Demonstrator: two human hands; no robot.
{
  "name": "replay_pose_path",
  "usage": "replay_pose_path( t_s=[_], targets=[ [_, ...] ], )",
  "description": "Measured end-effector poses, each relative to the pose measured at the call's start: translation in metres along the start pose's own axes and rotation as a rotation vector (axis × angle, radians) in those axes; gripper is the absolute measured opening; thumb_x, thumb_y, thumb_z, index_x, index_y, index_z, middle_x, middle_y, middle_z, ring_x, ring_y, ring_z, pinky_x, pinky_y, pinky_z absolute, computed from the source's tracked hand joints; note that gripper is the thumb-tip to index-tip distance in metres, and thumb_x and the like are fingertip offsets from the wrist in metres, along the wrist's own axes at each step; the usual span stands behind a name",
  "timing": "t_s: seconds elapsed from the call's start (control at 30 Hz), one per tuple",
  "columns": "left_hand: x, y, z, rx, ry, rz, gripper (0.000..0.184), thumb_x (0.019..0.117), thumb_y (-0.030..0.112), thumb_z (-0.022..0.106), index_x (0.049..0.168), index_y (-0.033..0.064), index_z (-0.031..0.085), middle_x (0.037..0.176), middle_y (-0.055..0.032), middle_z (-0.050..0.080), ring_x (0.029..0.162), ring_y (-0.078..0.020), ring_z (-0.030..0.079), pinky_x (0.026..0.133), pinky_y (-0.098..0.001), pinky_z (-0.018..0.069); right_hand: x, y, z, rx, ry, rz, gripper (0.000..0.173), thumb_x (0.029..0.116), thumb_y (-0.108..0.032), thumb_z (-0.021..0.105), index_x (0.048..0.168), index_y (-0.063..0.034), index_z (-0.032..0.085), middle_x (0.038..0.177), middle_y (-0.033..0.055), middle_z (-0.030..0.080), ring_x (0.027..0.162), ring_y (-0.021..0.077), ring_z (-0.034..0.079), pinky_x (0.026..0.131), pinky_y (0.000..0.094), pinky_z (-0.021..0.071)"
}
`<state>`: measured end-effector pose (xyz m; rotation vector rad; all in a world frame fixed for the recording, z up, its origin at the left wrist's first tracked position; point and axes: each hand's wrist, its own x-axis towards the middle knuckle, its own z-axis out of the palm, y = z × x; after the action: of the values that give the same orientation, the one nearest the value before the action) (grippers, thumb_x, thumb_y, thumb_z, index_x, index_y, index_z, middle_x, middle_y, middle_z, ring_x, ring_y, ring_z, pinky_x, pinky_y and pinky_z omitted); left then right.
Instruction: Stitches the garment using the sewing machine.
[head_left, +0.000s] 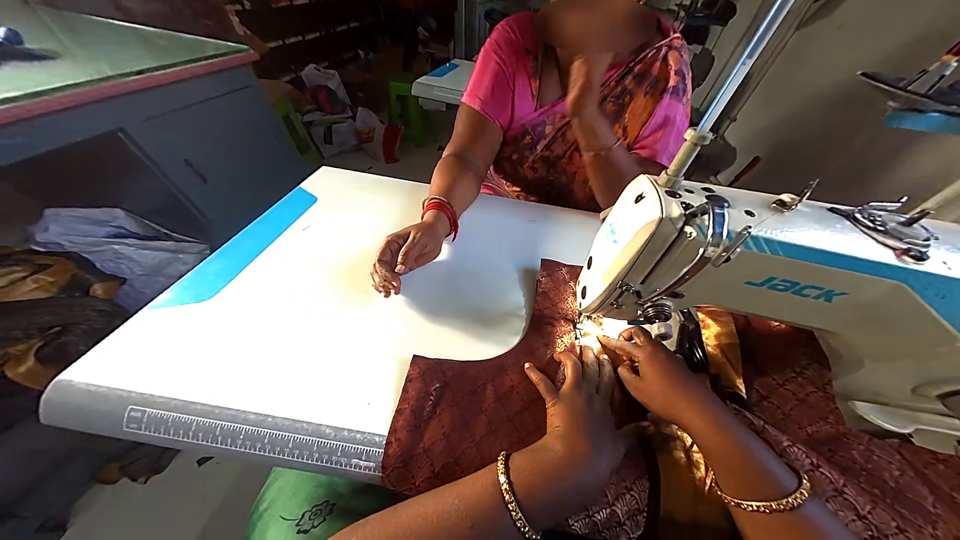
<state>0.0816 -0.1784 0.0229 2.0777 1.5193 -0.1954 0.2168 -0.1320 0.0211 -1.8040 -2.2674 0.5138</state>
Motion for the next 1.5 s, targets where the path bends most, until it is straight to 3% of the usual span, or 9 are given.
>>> replay_pose_path(
  t_s=[0.2, 0.4, 0.8, 1.07, 1.23, 1.5],
  targets=[
    [0.001, 0.001, -0.002, 0.013, -0.014, -0.016, 0.096, 0.0987, 0.074, 0.036, 0.167, 0.0144, 0.003, 0.173, -0.012, -0.008, 0.156, -0.0476, -0.009, 0.105, -0.0876, -0.0033, 0.001, -0.001, -0.001, -0.031, -0.037, 0.017, 0.044, 0.0986, 0.0, 0.059, 0.142, -0.0068, 0.062, 0.134, 0.0202, 0.058, 0.123, 0.0356, 0.057, 0.105, 0.0509, 0.0467],
    [0.002, -0.001, -0.003, -0.013, 0.01, -0.011, 0.095, 0.0975, 0.074, 0.04, 0.167, 0.0168, 0.009, 0.174, -0.0118, -0.001, 0.156, -0.047, -0.006, 0.105, -0.0872, -0.0029, 0.005, 0.003, -0.007, 0.054, -0.101, 0.039, 0.045, 0.0997, 0.001, 0.054, 0.143, -0.0059, 0.06, 0.134, 0.019, 0.057, 0.117, 0.0304, 0.06, 0.102, 0.0451, 0.0496],
    [0.007, -0.008, -0.003, -0.016, 0.024, 0.012, 0.095, 0.0969, 0.073, 0.044, 0.167, 0.0193, 0.01, 0.174, -0.0102, 0.0, 0.157, -0.0445, -0.005, 0.107, -0.086, -0.0035, 0.008, -0.004, -0.009, 0.05, -0.132, 0.103, 0.046, 0.1008, -0.001, 0.055, 0.146, -0.0067, 0.057, 0.143, 0.0198, 0.053, 0.121, 0.0325, 0.06, 0.104, 0.0476, 0.0486],
    [0.009, -0.008, -0.005, 0.0, -0.005, 0.012, 0.097, 0.0973, 0.074, 0.04, 0.167, 0.0162, 0.006, 0.174, -0.0093, -0.005, 0.157, -0.0442, -0.009, 0.105, -0.087, -0.0052, 0.01, -0.003, -0.008, 0.051, -0.113, 0.102, 0.045, 0.1005, -0.001, 0.056, 0.145, -0.0063, 0.058, 0.138, 0.0198, 0.056, 0.115, 0.0313, 0.062, 0.102, 0.0465, 0.0495],
    [0.01, -0.01, -0.003, 0.01, -0.014, 0.029, 0.096, 0.0984, 0.075, 0.035, 0.167, 0.0166, 0.003, 0.175, -0.0008, -0.004, 0.157, -0.0429, -0.013, 0.103, -0.0881, -0.0066, 0.011, 0.001, -0.009, 0.064, -0.119, 0.1, 0.044, 0.1007, -0.001, 0.055, 0.144, -0.0058, 0.059, 0.138, 0.0202, 0.058, 0.117, 0.0312, 0.062, 0.102, 0.0465, 0.0488],
    [0.013, -0.011, -0.004, 0.014, 0.015, 0.03, 0.094, 0.0973, 0.075, 0.038, 0.167, 0.0181, 0.01, 0.175, -0.0027, 0.002, 0.157, -0.0438, -0.008, 0.103, -0.0887, -0.0038, 0.014, 0.001, -0.007, 0.05, -0.112, 0.117, 0.044, 0.1009, -0.003, 0.056, 0.144, -0.0076, 0.059, 0.138, 0.0189, 0.057, 0.117, 0.0312, 0.061, 0.101, 0.0469, 0.0495]
  ],
)
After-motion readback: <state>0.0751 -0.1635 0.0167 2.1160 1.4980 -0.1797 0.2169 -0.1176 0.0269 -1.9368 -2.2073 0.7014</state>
